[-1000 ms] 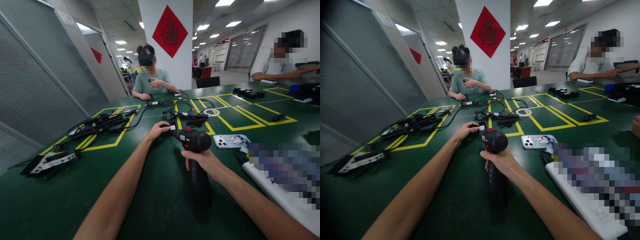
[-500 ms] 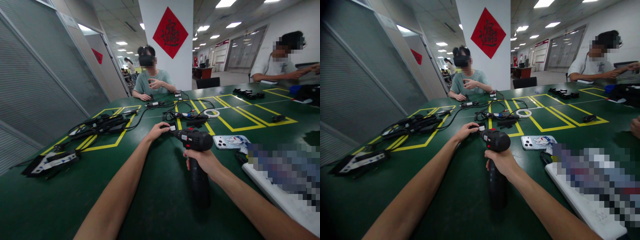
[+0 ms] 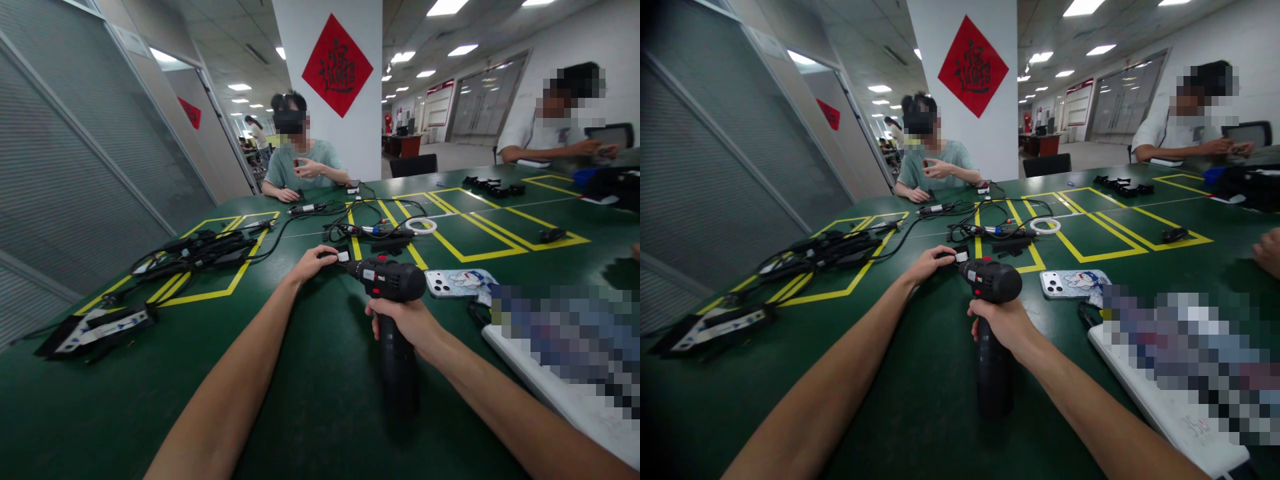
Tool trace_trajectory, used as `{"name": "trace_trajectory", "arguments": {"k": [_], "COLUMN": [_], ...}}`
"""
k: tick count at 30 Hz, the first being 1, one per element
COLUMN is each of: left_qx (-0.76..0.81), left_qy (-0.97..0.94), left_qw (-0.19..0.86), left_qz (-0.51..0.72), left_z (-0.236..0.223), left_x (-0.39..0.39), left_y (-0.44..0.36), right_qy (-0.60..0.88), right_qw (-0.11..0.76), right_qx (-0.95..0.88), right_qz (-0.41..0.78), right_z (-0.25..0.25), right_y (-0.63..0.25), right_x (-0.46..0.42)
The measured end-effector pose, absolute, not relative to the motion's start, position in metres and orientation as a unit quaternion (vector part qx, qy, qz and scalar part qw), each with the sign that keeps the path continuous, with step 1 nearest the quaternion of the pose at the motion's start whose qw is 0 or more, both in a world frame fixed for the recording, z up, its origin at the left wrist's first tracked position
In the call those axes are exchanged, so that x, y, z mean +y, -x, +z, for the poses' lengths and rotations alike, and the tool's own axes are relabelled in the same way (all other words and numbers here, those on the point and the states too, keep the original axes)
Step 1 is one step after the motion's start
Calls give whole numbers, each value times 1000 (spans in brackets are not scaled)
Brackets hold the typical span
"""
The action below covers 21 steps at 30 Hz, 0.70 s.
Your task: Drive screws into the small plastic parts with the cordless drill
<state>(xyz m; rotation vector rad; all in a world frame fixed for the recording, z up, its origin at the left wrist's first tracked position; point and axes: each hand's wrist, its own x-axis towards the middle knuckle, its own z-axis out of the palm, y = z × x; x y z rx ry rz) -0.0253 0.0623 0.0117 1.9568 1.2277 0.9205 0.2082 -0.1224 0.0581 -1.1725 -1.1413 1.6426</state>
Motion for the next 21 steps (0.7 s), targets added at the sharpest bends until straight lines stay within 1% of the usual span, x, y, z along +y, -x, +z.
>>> {"name": "trace_trajectory", "arguments": {"k": [11, 21], "left_qx": [461, 466], "left_qy": [-753, -746], "left_qw": [312, 318], "left_qz": [352, 354], "left_z": [17, 14], "left_x": [60, 62], "left_y": [24, 25], "right_qy": [462, 475], "right_qw": [393, 406], "right_qx": [-467, -439], "right_qz": [644, 646], "right_z": [63, 61], "right_y": [-207, -205], "right_x": [-125, -126]}}
